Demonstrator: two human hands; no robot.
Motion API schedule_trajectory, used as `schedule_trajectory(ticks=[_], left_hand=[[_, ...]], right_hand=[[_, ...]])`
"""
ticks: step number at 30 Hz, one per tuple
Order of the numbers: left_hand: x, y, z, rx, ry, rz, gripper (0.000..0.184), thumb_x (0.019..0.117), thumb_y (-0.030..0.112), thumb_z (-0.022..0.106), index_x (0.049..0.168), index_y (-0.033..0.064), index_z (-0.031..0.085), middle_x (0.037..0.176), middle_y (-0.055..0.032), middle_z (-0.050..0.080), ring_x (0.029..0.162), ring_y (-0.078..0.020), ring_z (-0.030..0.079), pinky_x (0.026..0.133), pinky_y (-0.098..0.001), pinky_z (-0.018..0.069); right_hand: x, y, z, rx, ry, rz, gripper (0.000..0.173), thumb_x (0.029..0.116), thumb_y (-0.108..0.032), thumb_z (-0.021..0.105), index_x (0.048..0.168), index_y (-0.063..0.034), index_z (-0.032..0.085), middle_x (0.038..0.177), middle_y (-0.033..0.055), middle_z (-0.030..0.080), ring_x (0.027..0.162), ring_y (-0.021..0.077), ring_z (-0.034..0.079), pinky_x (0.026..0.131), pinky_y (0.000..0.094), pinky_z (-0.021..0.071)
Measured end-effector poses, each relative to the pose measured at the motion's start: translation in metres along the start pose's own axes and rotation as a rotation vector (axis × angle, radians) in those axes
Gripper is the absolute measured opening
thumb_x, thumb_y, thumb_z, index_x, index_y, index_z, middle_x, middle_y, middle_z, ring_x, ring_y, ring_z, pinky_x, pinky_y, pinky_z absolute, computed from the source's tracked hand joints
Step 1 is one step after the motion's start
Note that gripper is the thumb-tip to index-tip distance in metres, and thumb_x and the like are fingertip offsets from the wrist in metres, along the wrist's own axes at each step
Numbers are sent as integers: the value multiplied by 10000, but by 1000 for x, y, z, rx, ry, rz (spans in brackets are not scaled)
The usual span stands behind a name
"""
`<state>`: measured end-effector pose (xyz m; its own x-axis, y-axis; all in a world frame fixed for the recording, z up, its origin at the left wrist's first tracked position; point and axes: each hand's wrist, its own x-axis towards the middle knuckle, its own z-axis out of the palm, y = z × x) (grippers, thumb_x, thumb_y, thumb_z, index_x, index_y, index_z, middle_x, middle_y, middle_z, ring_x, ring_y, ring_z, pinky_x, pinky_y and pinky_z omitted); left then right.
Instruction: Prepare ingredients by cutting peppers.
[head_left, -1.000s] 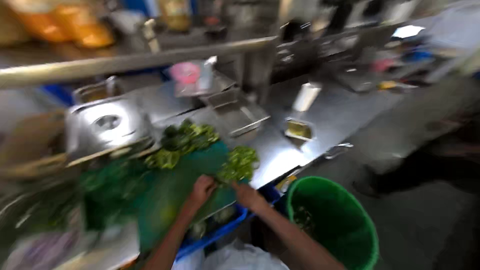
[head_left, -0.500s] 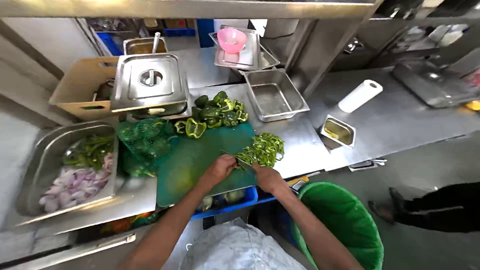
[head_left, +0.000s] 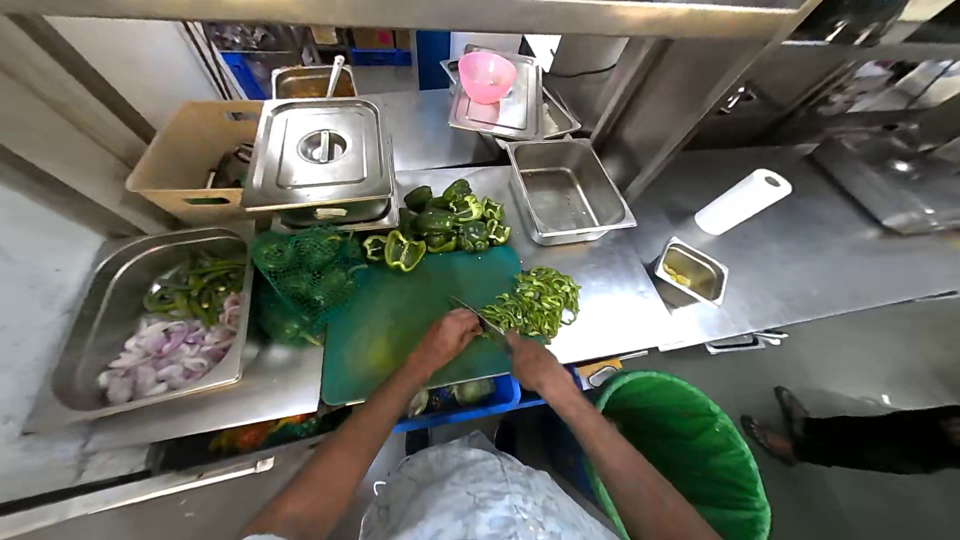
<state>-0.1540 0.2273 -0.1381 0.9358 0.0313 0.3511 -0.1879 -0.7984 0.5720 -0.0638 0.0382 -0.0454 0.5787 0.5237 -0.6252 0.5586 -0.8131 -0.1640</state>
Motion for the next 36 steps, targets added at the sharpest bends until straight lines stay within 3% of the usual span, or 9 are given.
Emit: schedule_trajectory(ticks=[7,11,17,20,24,29,32,34,36], left_hand=[[3,-3,-12,4,-73,20,135,977,39,637,967,34,771,1058,-99,752,1085,-227,709,1034,-379,547],[1,-5,-6,3,-47,39,133,960,14,641,942,48,768,1046,-68,756,1093,-199,699,1048,-358,535],[-1,-5,-7,1,-10,46,154,992,60,621,961,42,770,1044,-75,757,1090,-206,704,1042,-367,540],[-3,-7,-2,-8,-8,30,137,978,47,636,972,58,772,1057,-64,756,1081,-197,702,1026,-359,547],[-2,-5,-7,-1,-21,41,134,988,61,634,977,53,767,1063,-68,753,1094,-193,701,1036,-350,544],[-3,-2,-6,-21,-3,13,146,996,71,631,976,36,772,1060,-85,754,1092,-201,705,1035,-359,545],[-1,9,-5,11,76,43,167,1007,214,658,1057,112,779,1124,-39,737,1129,-171,680,1034,-345,548],[13,27,-8,87,35,69,271,967,334,706,1210,226,757,1269,7,693,1251,-198,606,1079,-413,508],[31,45,-6,105,-59,75,341,917,364,755,1248,281,748,1326,61,680,1358,-210,529,1151,-484,419]], right_hand=[[-20,-5,-34,-116,-46,18,489,1036,-204,518,1520,-238,454,1195,200,698,1110,419,681,886,616,548],[12,-5,-1,-21,-34,-4,465,1051,-208,523,1504,-191,417,1155,218,694,1064,431,694,871,631,558],[-8,-1,-32,-105,-41,-8,427,1034,-223,544,1457,-233,486,1127,198,701,1046,417,694,836,623,559],[15,-2,-1,-11,-42,-22,442,1061,-220,513,1491,-191,419,1134,219,695,1042,428,698,854,629,563],[0,-3,-28,-62,-64,-34,496,1050,-212,520,1537,-246,428,1153,212,699,1064,427,688,861,636,550],[12,-6,0,27,-63,-29,421,1059,-223,501,1464,-133,427,1184,231,676,1101,435,680,902,630,548],[6,-9,-10,-9,-48,-30,442,1064,-194,468,1503,-177,420,1214,230,678,1125,438,676,902,634,546],[-5,-6,-19,6,1,-43,473,1040,-160,490,1512,-170,465,1257,232,670,1159,436,662,926,637,537],[-16,3,-24,41,70,-55,390,1029,-191,542,1409,-111,578,1237,222,677,1165,417,659,950,620,535]])
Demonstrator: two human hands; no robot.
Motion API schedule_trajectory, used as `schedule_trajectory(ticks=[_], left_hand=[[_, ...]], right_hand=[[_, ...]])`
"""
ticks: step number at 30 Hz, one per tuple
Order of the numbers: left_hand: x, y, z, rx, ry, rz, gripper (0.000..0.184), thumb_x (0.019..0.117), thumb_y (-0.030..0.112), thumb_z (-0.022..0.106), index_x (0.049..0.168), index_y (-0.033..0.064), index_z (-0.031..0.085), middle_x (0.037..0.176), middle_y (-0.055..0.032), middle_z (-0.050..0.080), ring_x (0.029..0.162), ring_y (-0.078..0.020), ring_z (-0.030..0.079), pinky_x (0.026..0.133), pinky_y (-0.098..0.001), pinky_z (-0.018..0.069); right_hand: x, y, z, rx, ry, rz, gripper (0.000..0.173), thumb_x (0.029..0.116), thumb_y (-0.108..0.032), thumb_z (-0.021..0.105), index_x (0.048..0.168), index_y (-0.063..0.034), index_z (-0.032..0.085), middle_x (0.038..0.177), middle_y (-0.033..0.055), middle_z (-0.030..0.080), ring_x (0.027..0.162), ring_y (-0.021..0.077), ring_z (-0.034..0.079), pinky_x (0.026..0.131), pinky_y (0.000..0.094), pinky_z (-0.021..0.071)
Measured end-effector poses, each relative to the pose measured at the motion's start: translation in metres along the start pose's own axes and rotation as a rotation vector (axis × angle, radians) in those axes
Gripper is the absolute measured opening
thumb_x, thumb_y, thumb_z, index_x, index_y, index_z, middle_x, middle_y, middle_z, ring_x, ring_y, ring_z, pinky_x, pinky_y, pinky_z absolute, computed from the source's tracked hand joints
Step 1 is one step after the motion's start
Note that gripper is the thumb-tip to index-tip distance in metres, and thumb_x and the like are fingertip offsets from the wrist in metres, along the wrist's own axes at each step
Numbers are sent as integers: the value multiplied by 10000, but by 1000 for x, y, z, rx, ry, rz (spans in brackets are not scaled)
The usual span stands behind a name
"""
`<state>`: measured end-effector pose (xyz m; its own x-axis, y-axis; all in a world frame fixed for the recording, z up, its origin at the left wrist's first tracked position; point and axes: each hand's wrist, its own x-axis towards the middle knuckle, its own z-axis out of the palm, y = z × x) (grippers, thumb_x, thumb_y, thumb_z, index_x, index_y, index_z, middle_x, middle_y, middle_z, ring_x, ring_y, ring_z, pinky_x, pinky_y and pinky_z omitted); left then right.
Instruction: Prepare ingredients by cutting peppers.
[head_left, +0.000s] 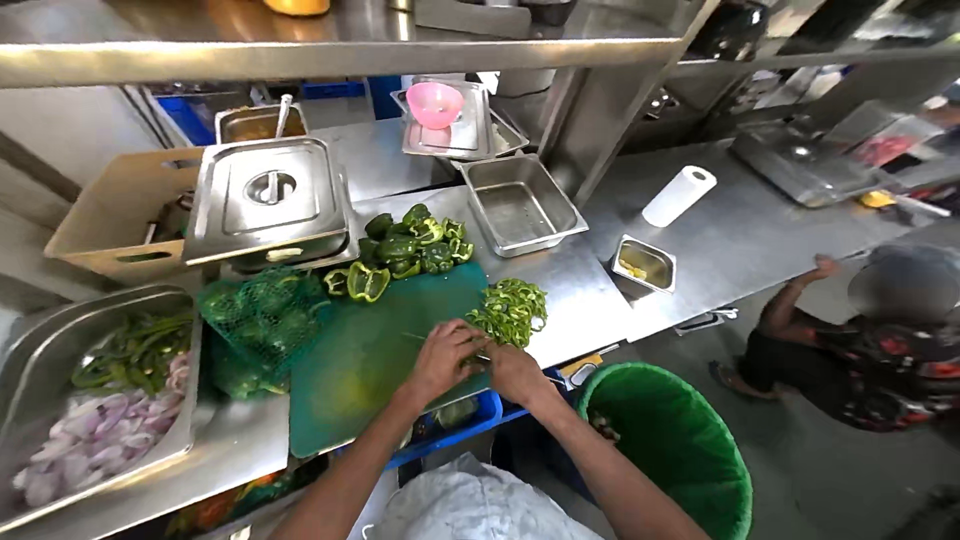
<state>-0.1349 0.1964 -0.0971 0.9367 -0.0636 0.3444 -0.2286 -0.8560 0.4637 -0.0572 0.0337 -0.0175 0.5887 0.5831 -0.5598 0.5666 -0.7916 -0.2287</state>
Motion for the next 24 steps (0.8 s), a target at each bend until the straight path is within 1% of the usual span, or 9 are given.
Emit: schedule_trajectory(ticks=[3,5,7,10,12,14,17,21,24], left_hand=[[25,3,7,-3,-87,45,160,910,382,767,999,256,809,1180,112,733,1371,-165,516,1235,-504,295],[34,1,9,-4,-133,62,158,929,391,745,976,256,813,1122,118,754,1334,-139,557,1250,-539,248],[41,-3,8,3,-149,53,171,939,402,732,979,258,816,1098,125,760,1316,-123,570,1250,-539,249],[44,-12,5,-11,-172,19,162,920,401,755,970,263,823,1178,127,743,1356,-158,535,1207,-491,349],[43,-17,0,-69,-160,-18,324,854,487,801,1092,266,811,1350,98,677,1432,-212,465,1184,-514,382],[39,-18,-10,-164,-82,-100,641,799,595,808,1344,276,695,1549,67,518,1501,-230,376,1205,-520,370],[25,-24,-29,-293,107,-281,721,897,593,711,1507,246,545,1652,34,374,1512,-230,358,1215,-526,351],[2,-34,-39,-390,362,-466,611,978,534,618,1498,223,540,1584,-18,462,1443,-248,446,1119,-524,460],[-11,-37,-36,-403,400,-483,635,971,571,588,1490,209,542,1537,-59,503,1357,-256,518,1044,-493,506]], right_hand=[[-14,26,-9,30,101,10,286,1016,-261,585,1236,-108,685,1169,178,709,1107,377,685,914,594,552],[-26,51,-16,63,153,31,262,1005,-287,609,1202,-144,709,1134,144,725,1072,352,697,898,591,555],[-43,76,-27,73,190,58,223,984,-286,637,1159,-174,717,1071,118,738,1010,336,711,848,597,562],[-74,123,-40,110,241,62,200,968,-317,703,1116,-186,736,972,84,746,916,300,719,823,590,572],[-93,153,-39,191,275,47,216,975,-309,712,1156,-191,728,925,66,730,832,265,702,788,553,582],[-107,166,-27,311,297,57,261,1019,-295,654,1246,-172,682,903,84,712,775,254,690,749,519,591],[-98,125,11,419,301,90,347,1061,-313,551,1353,-135,608,1023,129,722,891,292,717,827,537,593],[-53,22,71,327,125,-52,370,1066,-333,495,1364,-134,586,1069,171,722,1008,365,715,866,590,575],[-22,-16,83,219,59,-135,349,1053,-260,481,1369,-138,569,1073,211,713,1014,424,706,837,624,564]])
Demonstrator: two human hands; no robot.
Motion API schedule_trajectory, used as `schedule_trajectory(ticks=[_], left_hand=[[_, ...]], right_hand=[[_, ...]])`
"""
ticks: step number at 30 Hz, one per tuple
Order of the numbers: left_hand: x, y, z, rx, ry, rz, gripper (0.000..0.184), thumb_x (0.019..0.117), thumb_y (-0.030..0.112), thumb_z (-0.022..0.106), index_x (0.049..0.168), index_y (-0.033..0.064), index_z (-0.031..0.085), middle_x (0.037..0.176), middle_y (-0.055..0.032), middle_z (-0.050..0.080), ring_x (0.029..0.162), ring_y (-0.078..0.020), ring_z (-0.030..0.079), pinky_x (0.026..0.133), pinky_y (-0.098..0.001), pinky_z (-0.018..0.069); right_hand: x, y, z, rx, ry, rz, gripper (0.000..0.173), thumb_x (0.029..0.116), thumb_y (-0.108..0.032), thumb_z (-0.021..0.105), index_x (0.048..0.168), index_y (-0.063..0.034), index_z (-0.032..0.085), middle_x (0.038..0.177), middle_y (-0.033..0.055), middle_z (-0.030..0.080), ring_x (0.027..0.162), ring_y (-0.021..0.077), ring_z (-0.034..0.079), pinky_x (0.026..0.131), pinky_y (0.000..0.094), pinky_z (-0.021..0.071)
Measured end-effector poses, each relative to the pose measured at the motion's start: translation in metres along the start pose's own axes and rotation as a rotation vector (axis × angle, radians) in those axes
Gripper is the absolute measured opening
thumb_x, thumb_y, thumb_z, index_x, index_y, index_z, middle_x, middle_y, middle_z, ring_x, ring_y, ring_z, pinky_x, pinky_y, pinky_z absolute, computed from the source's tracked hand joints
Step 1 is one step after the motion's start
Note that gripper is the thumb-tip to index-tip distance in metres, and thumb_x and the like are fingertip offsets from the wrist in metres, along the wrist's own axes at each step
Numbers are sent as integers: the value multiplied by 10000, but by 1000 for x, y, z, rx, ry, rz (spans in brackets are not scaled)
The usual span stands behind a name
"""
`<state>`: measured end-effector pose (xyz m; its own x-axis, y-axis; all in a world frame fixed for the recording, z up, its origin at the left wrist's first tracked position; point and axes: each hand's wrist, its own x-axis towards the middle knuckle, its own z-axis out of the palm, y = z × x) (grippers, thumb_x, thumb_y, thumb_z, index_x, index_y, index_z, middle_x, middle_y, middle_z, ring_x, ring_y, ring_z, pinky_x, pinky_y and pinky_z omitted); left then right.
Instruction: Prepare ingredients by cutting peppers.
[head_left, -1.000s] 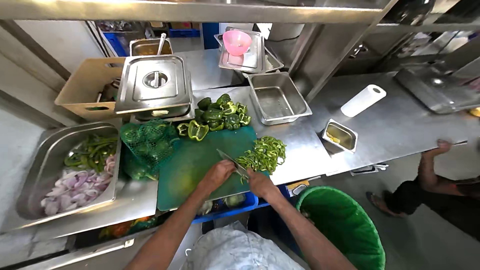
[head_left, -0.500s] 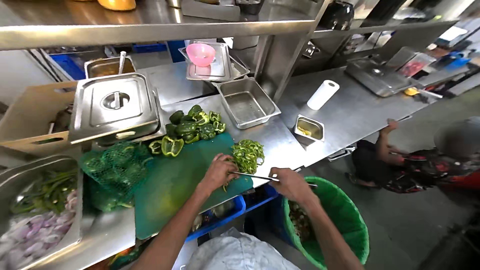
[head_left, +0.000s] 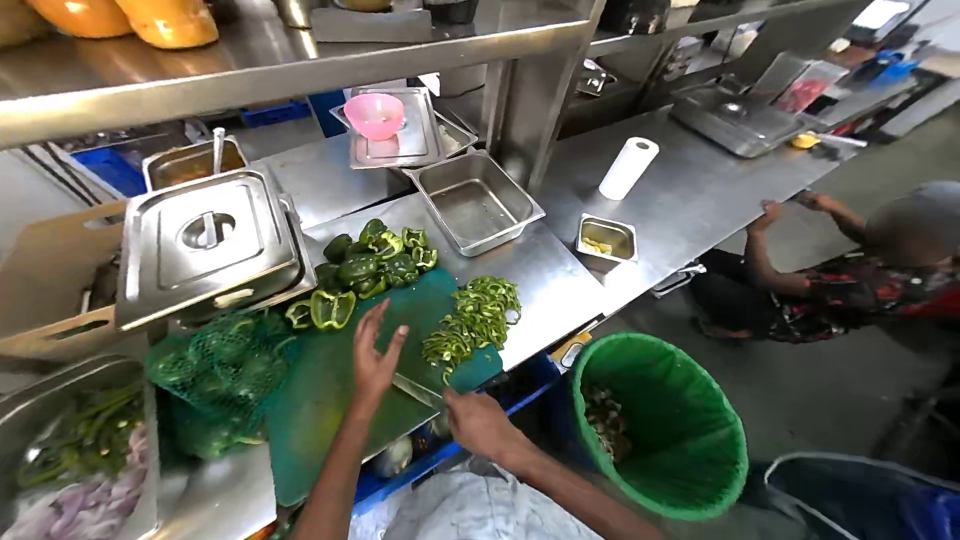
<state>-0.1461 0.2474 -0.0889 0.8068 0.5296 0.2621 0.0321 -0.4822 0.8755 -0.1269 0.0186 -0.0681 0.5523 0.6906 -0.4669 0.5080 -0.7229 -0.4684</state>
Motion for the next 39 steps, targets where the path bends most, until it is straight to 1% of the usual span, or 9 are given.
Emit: schedule_trajectory(ticks=[6,15,18,22,27,30,32,35,39], left_hand=[[-19,2,11,17,-81,3,688,944,596,619,1476,166,553,1528,-72,520,1392,-254,500,1082,-497,489],[28,81,85,352,-274,354,675,840,490,799,1452,315,576,1512,-4,519,1436,-287,425,1129,-559,429],[54,102,121,483,-443,527,501,842,391,810,1325,356,681,1515,37,529,1477,-294,369,1173,-628,317],[81,108,148,496,-642,630,137,889,288,796,1021,256,812,1285,93,697,1424,-225,462,1216,-660,212],[100,81,137,519,-684,562,123,925,286,762,1029,278,828,1278,118,716,1403,-216,502,1206,-626,266],[99,58,125,510,-611,506,343,926,514,711,1190,307,781,1453,92,610,1463,-243,425,1199,-606,303],[96,50,104,464,-493,419,417,935,577,671,1214,284,768,1399,50,632,1409,-238,467,1175,-577,353],[97,37,58,445,-221,282,238,1000,368,663,1058,185,803,1107,-24,738,1180,-250,629,1063,-514,491],[93,12,-13,698,69,-140,402,922,329,760,1310,242,700,1248,-94,695,1234,-335,603,1043,-556,502]], right_hand=[[27,51,-54,-35,197,194,333,1051,-263,494,1333,-136,618,1130,191,718,1063,397,703,885,597,564],[17,100,-128,-159,489,181,202,1003,-284,606,1132,-158,698,870,118,723,811,333,723,677,558,580],[13,102,-140,-156,543,156,170,965,-299,673,1029,-150,723,822,104,714,773,322,714,657,560,574],[1,105,-152,-128,544,152,164,926,-307,734,1010,-166,752,831,72,733,782,290,721,679,554,580],[-39,141,-172,-125,556,202,131,910,-292,764,997,-194,759,847,68,740,791,303,721,675,600,568],[-78,185,-175,-62,565,152,141,929,-293,766,1003,-174,762,812,59,723,746,274,701,692,588,582],[-92,203,-160,41,612,94,190,975,-290,714,1067,-125,741,808,77,706,701,260,681,664,554,584],[-88,181,-112,170,674,27,236,996,-289,631,1126,-105,700,781,67,683,625,231,652,568,493,568],[-44,115,-44,67,351,27,267,1018,-340,605,1185,-159,708,928,99,749,836,309,734,741,582,596]])
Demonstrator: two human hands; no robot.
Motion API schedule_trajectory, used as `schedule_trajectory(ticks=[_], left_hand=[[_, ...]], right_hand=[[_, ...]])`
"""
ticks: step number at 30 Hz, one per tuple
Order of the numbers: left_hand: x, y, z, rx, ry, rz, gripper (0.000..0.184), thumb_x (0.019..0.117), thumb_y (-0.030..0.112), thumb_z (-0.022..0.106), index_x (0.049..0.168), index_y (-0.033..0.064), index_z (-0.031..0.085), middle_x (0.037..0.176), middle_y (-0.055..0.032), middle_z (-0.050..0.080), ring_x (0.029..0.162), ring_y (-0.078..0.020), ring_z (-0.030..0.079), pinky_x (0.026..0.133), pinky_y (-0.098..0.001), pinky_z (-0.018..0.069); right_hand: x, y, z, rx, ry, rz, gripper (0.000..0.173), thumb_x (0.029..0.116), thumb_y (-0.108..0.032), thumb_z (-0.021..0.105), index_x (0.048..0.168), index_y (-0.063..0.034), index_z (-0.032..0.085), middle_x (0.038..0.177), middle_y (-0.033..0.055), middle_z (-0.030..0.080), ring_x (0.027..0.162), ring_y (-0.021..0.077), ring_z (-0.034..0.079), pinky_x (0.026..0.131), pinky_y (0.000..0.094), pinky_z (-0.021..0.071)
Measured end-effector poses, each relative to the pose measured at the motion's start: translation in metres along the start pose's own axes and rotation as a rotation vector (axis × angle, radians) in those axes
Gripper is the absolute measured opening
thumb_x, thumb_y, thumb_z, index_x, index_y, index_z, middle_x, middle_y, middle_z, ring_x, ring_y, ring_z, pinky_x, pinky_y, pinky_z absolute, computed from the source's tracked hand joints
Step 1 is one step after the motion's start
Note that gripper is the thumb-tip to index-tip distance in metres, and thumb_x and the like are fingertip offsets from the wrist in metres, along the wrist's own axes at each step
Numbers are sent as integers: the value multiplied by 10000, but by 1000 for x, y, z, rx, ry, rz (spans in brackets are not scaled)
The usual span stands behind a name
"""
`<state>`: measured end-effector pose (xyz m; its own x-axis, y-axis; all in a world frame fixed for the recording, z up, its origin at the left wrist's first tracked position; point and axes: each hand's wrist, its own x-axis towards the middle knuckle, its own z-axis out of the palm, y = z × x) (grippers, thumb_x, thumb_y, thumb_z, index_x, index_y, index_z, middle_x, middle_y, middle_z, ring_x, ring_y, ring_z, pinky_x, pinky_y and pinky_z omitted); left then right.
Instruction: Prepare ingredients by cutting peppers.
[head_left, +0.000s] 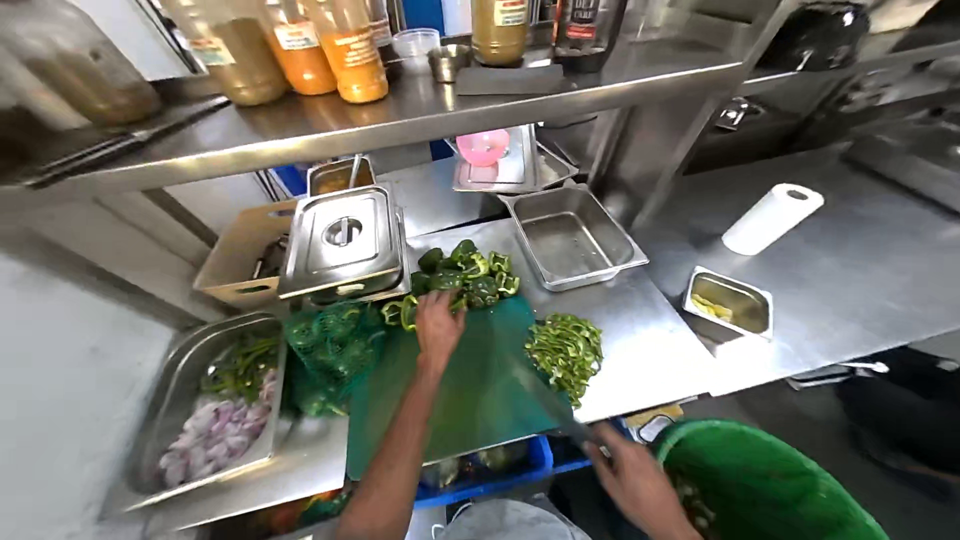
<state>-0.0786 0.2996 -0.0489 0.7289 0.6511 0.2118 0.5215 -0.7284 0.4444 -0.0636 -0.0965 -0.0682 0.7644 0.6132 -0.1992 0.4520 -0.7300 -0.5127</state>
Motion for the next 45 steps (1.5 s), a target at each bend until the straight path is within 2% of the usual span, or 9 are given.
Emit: schedule_trajectory(ticks=[4,8,11,14,18,21,25,34,45], left_hand=[[-6,-59,5,222,-107,-290,637,815,495,830,1342,172,676,1575,-185,425,1464,-460,339,1109,-671,378],[-18,-81,15,127,-80,-193,326,942,295,727,1198,93,739,1460,-147,566,1401,-385,468,1128,-541,445],[-34,-68,-3,-168,-75,-182,316,973,282,705,1167,33,717,1255,-159,676,1173,-312,651,1036,-504,529],[-67,-38,-19,-682,-350,-304,337,1027,304,648,1186,7,654,1044,-164,702,800,-263,717,721,-451,632],[-105,-17,4,-855,-645,-448,370,1075,347,549,1216,11,613,991,-155,691,689,-232,698,598,-389,613],[-109,-14,1,-330,-518,-324,456,1024,484,590,1279,117,681,1096,-89,743,898,-225,741,815,-463,623],[-110,-22,9,-260,-387,-2,699,866,562,764,1419,166,608,1398,-90,617,1262,-263,613,1069,-506,518],[-100,19,31,-194,-494,266,609,737,375,882,1256,151,654,1280,-55,628,1215,-222,604,1040,-436,532],[-71,26,37,-95,-516,511,412,830,308,819,1149,79,697,1129,-89,699,1130,-255,650,1027,-439,526]], right_hand=[[36,-13,30,-152,-98,62,286,1039,-373,524,1204,-192,671,967,113,740,916,333,734,768,564,587],[58,3,1,-177,-9,161,294,1048,-342,523,1235,-162,660,977,141,741,930,356,731,791,579,577],[58,4,-14,35,58,109,259,1040,-343,570,1178,-143,659,831,77,697,737,265,687,691,501,576],[49,-11,-8,350,60,118,287,1036,-343,583,1211,-123,642,800,35,672,635,175,634,614,406,563],[40,-34,5,294,-56,174,358,994,-330,640,1281,-117,627,914,64,708,784,200,686,758,437,588],[41,-45,10,150,-139,179,347,995,-310,617,1294,-133,613,959,90,709,868,247,700,813,479,579],[45,-63,5,-2,-225,188,370,1048,-287,544,1391,-151,571,1152,140,715,1085,317,700,950,531,555],[57,-71,15,-186,-444,230,553,1052,-203,493,1567,-155,296,1173,222,683,1077,414,699,899,592,565],[52,-95,-45,-355,-422,207,474,1018,-178,559,1471,-149,423,1148,204,695,1072,410,697,881,590,564]])
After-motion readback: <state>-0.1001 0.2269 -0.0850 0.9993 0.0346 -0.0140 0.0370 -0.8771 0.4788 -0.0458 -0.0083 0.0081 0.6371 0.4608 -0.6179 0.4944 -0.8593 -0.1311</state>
